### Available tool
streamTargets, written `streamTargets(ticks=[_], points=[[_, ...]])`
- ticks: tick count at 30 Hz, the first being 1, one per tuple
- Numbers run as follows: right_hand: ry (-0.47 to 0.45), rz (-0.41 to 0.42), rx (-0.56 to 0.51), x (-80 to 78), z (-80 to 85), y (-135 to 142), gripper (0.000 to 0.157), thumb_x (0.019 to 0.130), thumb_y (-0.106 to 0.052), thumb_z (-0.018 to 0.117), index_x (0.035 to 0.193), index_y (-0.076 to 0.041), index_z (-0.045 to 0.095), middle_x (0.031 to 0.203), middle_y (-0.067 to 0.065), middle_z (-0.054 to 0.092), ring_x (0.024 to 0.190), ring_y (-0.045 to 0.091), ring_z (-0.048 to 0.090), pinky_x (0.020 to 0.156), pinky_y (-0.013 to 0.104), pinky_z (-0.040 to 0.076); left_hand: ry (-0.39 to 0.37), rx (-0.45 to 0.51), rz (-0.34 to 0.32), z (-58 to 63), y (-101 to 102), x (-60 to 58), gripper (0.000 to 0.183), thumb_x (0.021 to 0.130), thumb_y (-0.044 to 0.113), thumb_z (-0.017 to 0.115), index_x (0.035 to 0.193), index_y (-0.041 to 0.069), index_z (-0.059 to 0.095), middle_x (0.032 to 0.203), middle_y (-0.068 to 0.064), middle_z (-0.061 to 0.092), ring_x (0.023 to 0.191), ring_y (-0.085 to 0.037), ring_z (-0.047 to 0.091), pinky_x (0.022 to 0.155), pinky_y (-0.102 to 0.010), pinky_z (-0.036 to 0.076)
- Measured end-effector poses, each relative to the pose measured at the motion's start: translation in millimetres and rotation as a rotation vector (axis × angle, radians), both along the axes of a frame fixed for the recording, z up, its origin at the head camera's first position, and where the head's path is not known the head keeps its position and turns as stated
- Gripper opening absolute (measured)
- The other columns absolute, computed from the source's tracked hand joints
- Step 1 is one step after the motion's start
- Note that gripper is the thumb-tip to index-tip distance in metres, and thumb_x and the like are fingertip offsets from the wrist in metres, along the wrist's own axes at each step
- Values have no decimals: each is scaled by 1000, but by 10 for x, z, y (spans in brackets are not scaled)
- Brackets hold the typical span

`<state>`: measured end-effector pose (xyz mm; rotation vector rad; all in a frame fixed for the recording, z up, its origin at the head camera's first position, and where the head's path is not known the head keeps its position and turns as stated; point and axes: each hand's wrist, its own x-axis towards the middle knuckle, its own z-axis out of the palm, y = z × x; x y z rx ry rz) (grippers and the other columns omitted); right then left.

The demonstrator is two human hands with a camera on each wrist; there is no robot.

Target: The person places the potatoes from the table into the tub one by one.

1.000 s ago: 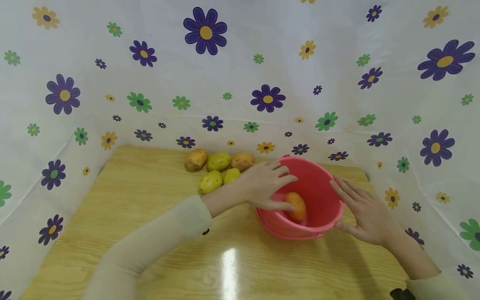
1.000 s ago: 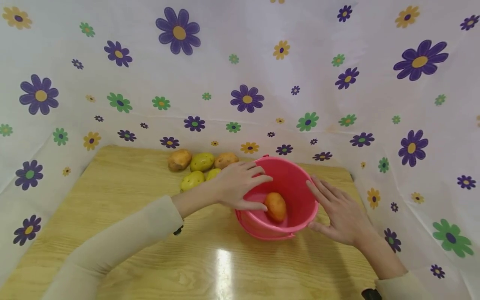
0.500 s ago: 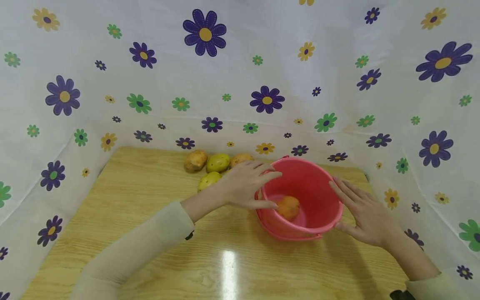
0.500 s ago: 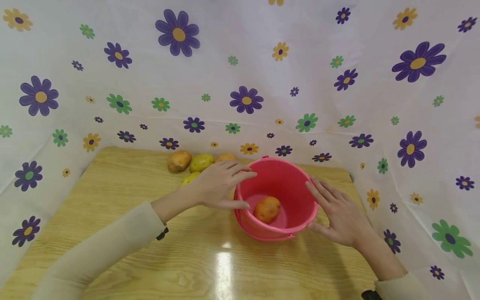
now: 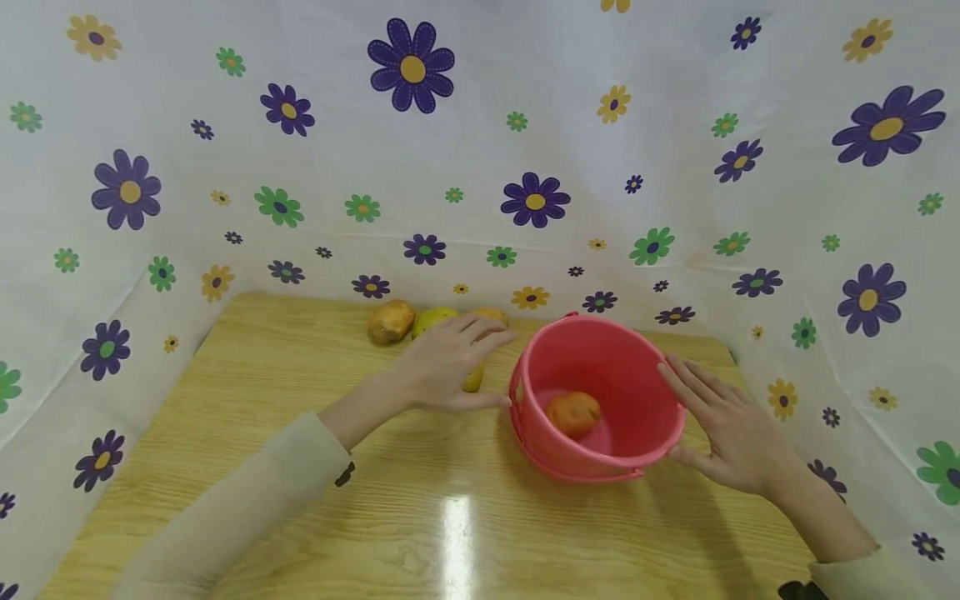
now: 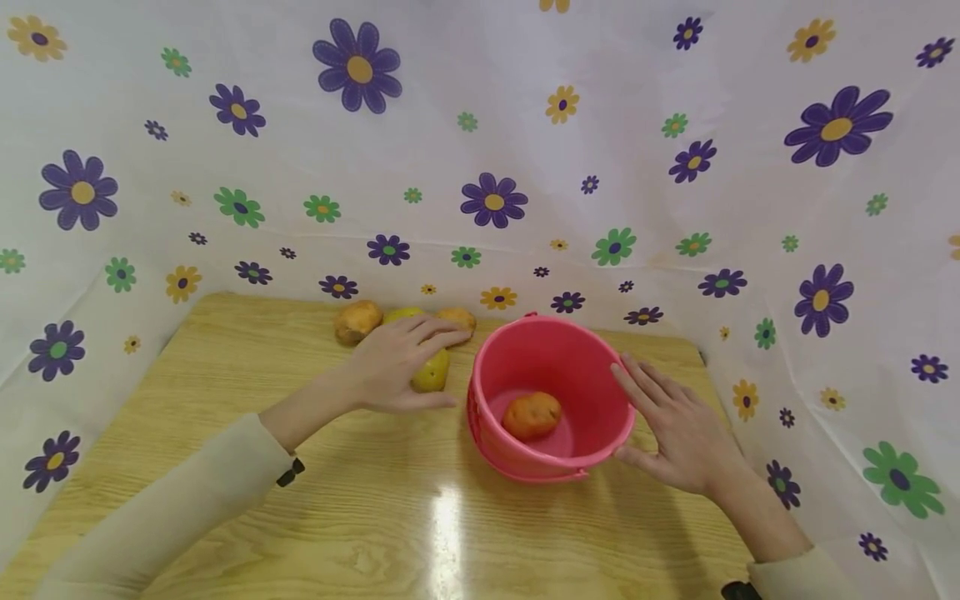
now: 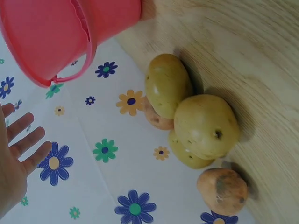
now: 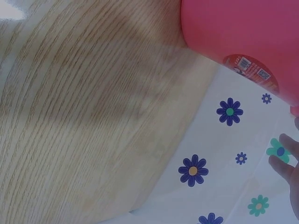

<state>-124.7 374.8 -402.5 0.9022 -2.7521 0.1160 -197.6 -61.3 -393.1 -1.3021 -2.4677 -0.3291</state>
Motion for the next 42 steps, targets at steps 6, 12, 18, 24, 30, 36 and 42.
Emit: streamTargets(ticks=[6,12,18,24,30,36,42], points=[[10,-4,11,-9,1,-2,102,86,-67,68,167,-18,31,176,5,29,156,36,38,102,74,51,7,25,44,-94,-206,-50,84,89,68,69,153,15,53,148,-8,63,133,-29,63,111,-46,55],[3,-18,12,-6,2,-8,102,86,-67,69,167,-18,31,175,8,32,158,35,36,104,74,50,-18,0,95,-228,-390,-124,85,90,68,67,155,18,50,147,-11,63,132,-32,63,109,-50,55],[2,-29,22,-4,12,-9,103,85,-65,70,167,-18,30,176,6,29,155,38,39,104,74,50,-36,-25,145,-381,-531,-212,85,90,68,66,154,14,52,148,-13,63,135,-34,61,113,-51,53],[-1,-23,17,16,21,-18,102,86,-66,69,167,-18,30,177,4,26,157,36,37,106,73,49,-54,-22,164,-522,-637,-257,85,91,67,67,153,10,52,148,-16,62,134,-36,61,112,-54,52],[-3,-9,17,18,31,-40,101,86,-63,70,167,-17,30,176,5,27,156,37,39,104,73,50,-93,-49,205,-681,-739,-280,87,92,68,65,154,8,50,149,-20,60,136,-41,59,113,-58,52],[11,-14,12,5,3,-13,102,85,-65,70,167,-17,31,176,4,27,157,35,38,104,73,50,-162,-86,243,-829,-775,-306,91,94,71,60,158,8,46,152,-22,57,138,-44,58,112,-60,52],[9,-19,8,6,-7,-13,102,85,-64,71,167,-17,32,176,3,27,155,36,40,104,72,51,-184,-125,276,-962,-780,-312,93,94,72,59,159,8,43,152,-22,55,137,-41,57,110,-58,53]])
